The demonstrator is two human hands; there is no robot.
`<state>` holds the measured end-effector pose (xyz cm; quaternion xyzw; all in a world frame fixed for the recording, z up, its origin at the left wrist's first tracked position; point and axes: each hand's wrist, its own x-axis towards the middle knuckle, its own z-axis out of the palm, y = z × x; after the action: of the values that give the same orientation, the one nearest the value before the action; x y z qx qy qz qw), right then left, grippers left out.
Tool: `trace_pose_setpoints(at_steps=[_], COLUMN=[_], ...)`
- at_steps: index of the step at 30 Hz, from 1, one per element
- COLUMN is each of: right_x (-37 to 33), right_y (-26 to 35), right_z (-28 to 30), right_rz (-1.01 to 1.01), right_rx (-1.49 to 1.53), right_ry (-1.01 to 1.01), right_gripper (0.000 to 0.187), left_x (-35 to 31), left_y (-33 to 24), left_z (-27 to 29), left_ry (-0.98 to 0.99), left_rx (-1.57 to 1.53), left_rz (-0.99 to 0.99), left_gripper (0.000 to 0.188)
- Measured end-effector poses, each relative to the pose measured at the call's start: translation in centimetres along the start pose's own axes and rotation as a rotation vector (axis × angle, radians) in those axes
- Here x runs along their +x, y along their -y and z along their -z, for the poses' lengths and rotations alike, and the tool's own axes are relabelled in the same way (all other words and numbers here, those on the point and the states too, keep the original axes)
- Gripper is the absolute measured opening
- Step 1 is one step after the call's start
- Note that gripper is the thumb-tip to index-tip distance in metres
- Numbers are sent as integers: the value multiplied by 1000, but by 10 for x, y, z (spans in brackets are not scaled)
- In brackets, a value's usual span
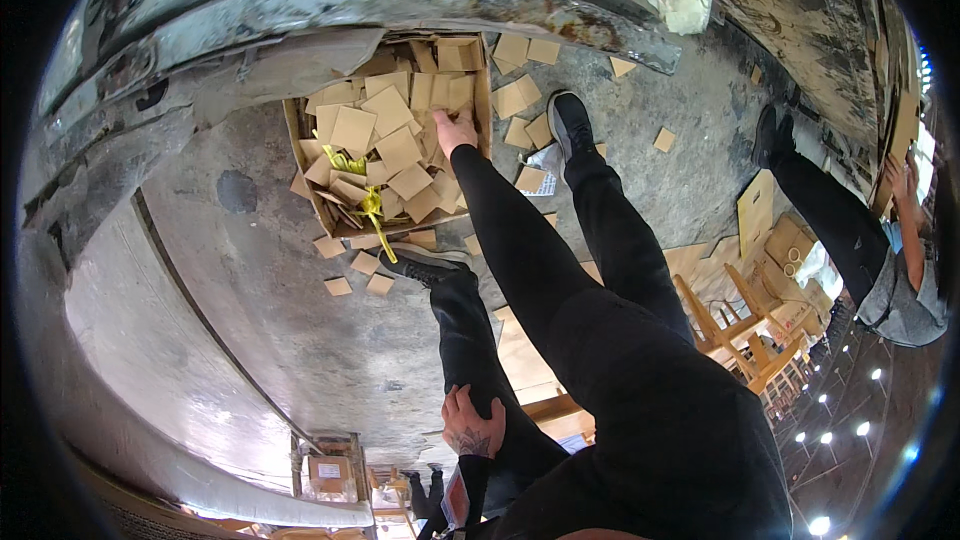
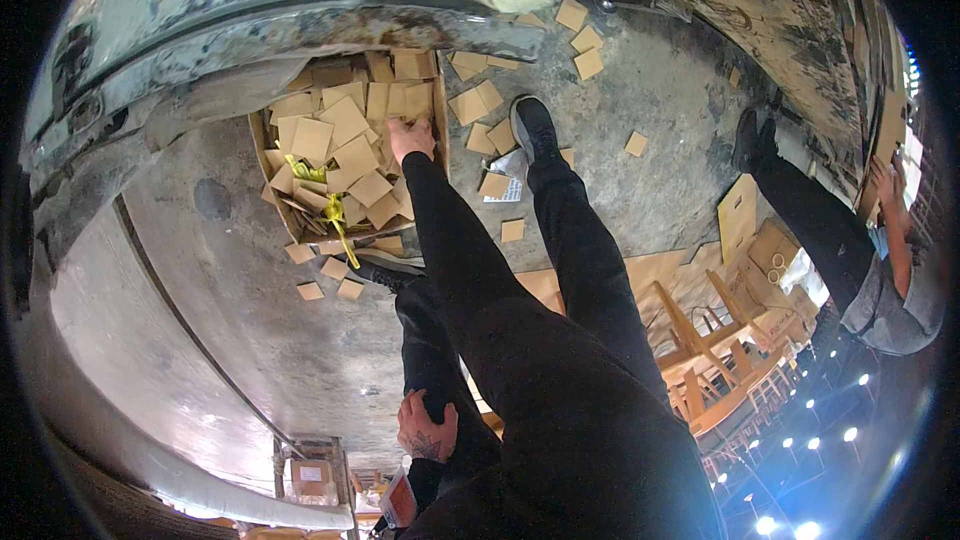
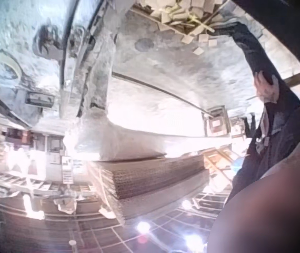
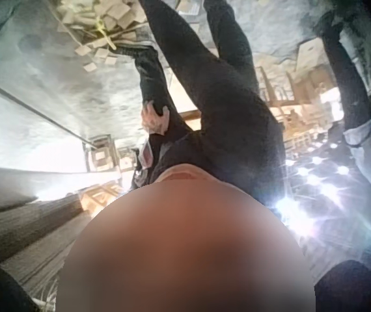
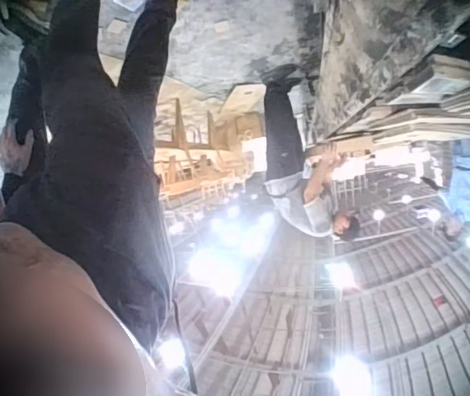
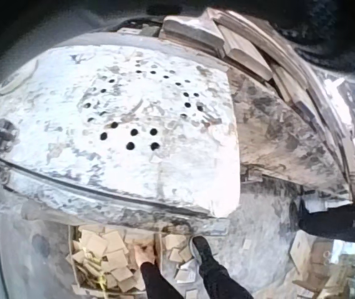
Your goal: The person stacks flat cardboard pieces on a workbench, aligns them, and secures the stack with yellow plastic straps. The person then uses a knife to cut the straps and removes them from the stack.
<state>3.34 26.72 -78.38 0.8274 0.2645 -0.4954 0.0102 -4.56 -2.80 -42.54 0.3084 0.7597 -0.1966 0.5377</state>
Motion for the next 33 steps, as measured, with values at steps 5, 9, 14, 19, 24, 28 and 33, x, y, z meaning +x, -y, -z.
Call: trace_pose_setpoints(at_steps=[5,9,14,19,24,28,33], right_x=[-28,-42,-5,56,68,42,23], right_y=[10,15,-12,-36,-30,-17,1], right_z=[-16,-31,-26,-30,-18,-5,2], right_rz=[75,65,-89,-28,-111,-20,-56], right_rx=[-225,-246,154,-429,-355,-515,-526], right_ry=[173,85,-159,-75,24,-112,-12], right_gripper=[100,89,60,41,30,25,27], left_x=[0,1,2,1,3,3,3], left_y=[-6,-8,-8,-3,-1,-2,-3], left_z=[-4,-2,0,0,2,4,2], left_ry=[-24,9,7,-7,-52,-60,-90], left_rx=[23,22,25,-6,-11,-10,-11], left_rz=[-3,-3,-15,-16,-42,-27,-36], left_gripper=[57,58,59,60,59,57,55])
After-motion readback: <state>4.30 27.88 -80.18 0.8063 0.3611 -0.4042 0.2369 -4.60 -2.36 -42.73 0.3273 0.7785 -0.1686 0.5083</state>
